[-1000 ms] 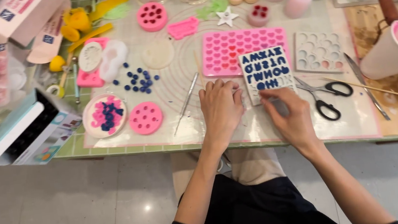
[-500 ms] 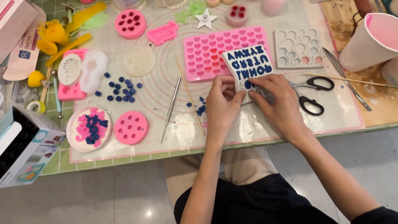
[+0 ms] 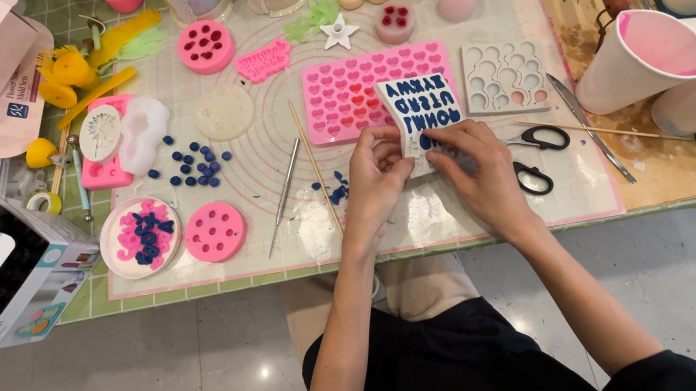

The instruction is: Trim excess material from molded wax letters using a hobby knife and scissors.

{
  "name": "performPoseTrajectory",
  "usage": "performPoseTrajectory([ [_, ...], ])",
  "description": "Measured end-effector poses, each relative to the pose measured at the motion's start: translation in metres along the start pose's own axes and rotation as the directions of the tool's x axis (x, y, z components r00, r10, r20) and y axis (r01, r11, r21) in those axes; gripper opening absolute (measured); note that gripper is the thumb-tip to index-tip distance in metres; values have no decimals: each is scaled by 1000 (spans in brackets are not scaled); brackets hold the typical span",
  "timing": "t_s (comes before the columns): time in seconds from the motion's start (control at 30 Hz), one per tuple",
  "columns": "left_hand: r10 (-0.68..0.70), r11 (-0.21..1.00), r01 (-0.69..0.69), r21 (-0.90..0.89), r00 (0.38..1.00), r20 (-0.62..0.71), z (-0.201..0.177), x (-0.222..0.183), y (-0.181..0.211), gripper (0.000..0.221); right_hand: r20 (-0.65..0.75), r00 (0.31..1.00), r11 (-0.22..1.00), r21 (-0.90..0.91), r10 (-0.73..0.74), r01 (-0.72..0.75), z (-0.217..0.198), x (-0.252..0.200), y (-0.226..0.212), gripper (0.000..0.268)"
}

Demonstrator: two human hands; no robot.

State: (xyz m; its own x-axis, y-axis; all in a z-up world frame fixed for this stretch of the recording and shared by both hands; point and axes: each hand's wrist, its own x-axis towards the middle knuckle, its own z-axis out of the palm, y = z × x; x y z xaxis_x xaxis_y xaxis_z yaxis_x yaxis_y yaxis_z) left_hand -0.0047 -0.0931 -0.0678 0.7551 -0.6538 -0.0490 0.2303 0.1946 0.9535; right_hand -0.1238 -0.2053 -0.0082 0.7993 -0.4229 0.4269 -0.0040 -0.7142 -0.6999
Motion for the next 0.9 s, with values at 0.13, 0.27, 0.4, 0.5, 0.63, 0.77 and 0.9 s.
performPoseTrajectory([
  [0.13, 41, 997, -39, -61, 999, 20, 2, 3, -6, 41, 18, 999, 998, 48, 50, -51, -3, 3, 2, 32],
  [0.27, 25, 999, -25, -21, 1000, 7, 6, 2, 4, 50, 13, 999, 998, 53, 35, -36, -2, 4, 4, 32],
  [0.4, 32, 999, -32, 3, 999, -1, 6, 2, 7, 58, 11, 999, 998, 49, 34, -34, 1, 5, 5, 28],
  [0.5, 34, 999, -34, -8, 999, -6, 6, 2, 8, 59, -9, 1000, 1000, 12, 7, -7, 3, 5, 2, 26],
  [0.63, 32, 999, -31, 40, 999, -26, 4, 3, 7, 59, -44, 995, 992, -92, -92, 87, 8, 5, 0, 22],
  [0.77, 29, 999, -28, 32, 999, -32, 4, 2, 6, 58, -57, 991, 983, -148, -122, 113, 13, 5, 5, 20],
  [0.9, 48, 984, -34, 177, 996, -75, 7, -3, 13, 57, -61, 996, 991, -118, -70, 62, 13, 8, 10, 15],
])
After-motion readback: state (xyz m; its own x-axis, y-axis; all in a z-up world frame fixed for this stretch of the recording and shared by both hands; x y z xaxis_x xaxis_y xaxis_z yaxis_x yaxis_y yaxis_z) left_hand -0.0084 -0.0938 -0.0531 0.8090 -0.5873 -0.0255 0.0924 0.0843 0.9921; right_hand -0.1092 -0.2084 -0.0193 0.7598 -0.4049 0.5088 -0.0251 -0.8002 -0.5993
